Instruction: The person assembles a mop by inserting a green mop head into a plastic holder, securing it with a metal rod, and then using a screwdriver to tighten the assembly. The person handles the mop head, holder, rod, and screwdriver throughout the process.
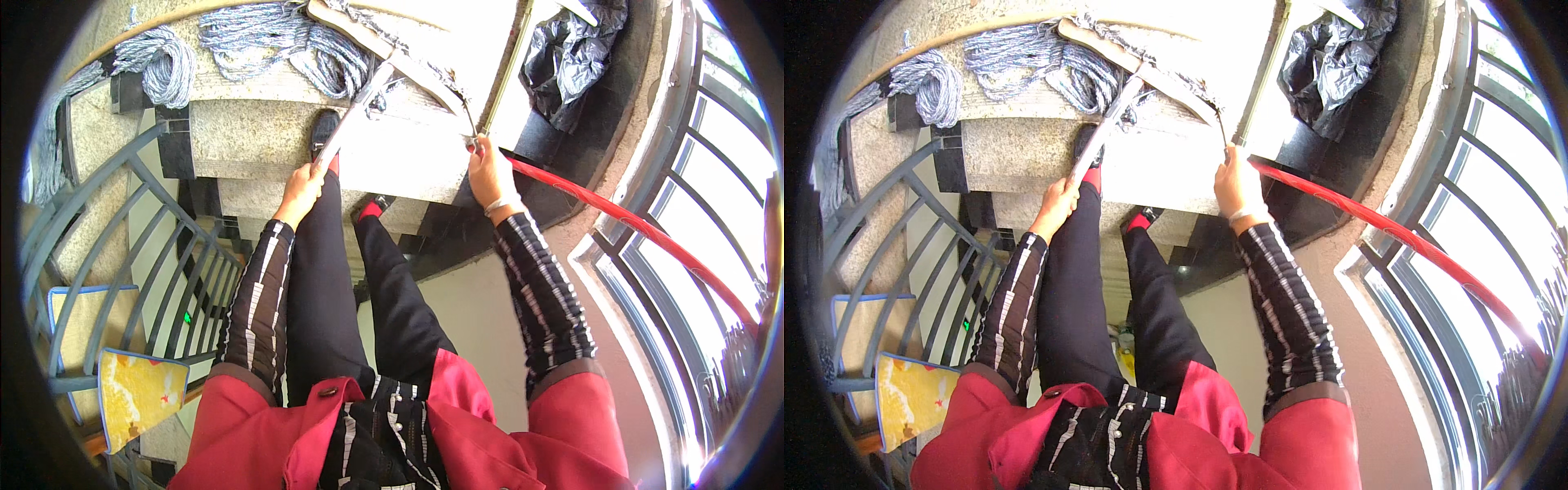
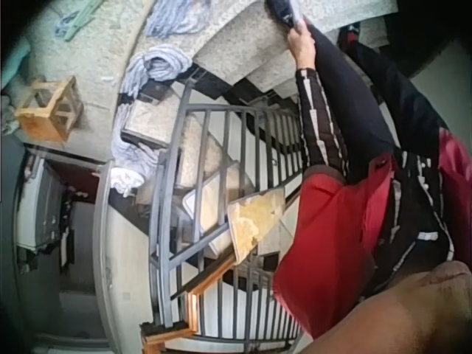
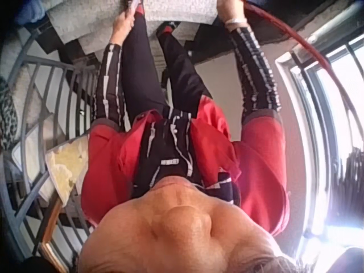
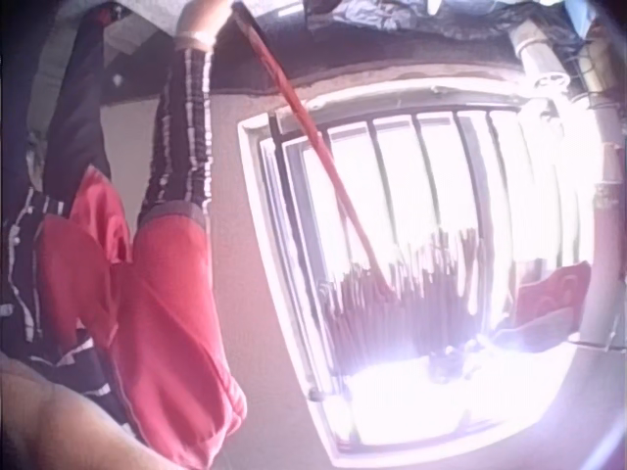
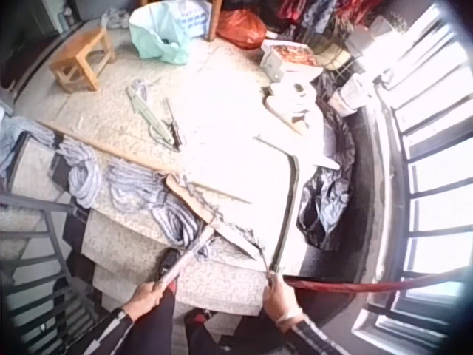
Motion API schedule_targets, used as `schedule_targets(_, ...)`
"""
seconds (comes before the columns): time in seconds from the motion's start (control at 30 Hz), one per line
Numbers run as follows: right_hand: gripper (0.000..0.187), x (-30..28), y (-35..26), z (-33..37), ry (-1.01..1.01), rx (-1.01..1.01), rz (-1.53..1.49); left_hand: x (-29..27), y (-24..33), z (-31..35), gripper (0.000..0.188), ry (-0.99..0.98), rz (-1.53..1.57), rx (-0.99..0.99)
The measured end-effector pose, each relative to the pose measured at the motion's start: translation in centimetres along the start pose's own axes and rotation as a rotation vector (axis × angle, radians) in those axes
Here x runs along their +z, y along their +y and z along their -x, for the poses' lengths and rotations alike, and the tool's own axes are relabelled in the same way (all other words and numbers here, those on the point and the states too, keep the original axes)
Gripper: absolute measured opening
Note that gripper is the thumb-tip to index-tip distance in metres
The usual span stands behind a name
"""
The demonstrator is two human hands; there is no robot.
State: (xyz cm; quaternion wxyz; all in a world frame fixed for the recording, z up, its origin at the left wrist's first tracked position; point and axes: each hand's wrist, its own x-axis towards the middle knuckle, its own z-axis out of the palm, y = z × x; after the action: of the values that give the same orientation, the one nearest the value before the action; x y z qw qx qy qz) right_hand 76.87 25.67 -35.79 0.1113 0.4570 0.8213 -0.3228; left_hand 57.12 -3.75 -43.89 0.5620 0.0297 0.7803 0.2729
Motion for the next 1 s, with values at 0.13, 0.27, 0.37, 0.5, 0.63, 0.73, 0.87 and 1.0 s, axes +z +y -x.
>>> schedule_targets(0.13,0.028,-0.1,1.7,-0.5,0.032,0.077,-0.063,-0.1,-0.1,0.0,0.044,0.000,-0.050,-0.019)
schedule_targets(0.27,0.025,-6.1,3.0,-5.1,-0.299,0.219,-0.256,0.0,-0.1,-0.1,0.048,-0.021,0.063,0.027)
schedule_targets(0.37,0.028,-9.1,1.7,-8.0,-0.452,0.244,-0.162,0.1,-0.2,-0.1,0.052,-0.017,0.118,0.031)
schedule_targets(0.5,0.026,-9.5,0.2,-8.7,-0.439,0.237,-0.109,0.0,0.1,-0.1,0.047,-0.006,0.105,0.053)
schedule_targets(0.63,0.025,-7.8,1.0,-6.2,-0.335,0.231,-0.265,-0.3,0.7,0.4,0.047,-0.013,0.039,-0.012)
schedule_targets(0.73,0.026,-7.3,2.1,-5.2,-0.345,0.450,-0.543,-0.3,0.9,0.7,0.047,-0.018,0.106,-0.014)
schedule_targets(0.87,0.024,-7.9,3.1,-5.4,-0.387,0.623,-0.992,-0.2,0.6,0.9,0.043,0.007,0.124,0.023)
schedule_targets(1.0,0.023,-7.8,3.8,-5.3,-0.349,0.705,-1.160,0.0,0.0,0.9,0.041,0.028,0.097,0.059)
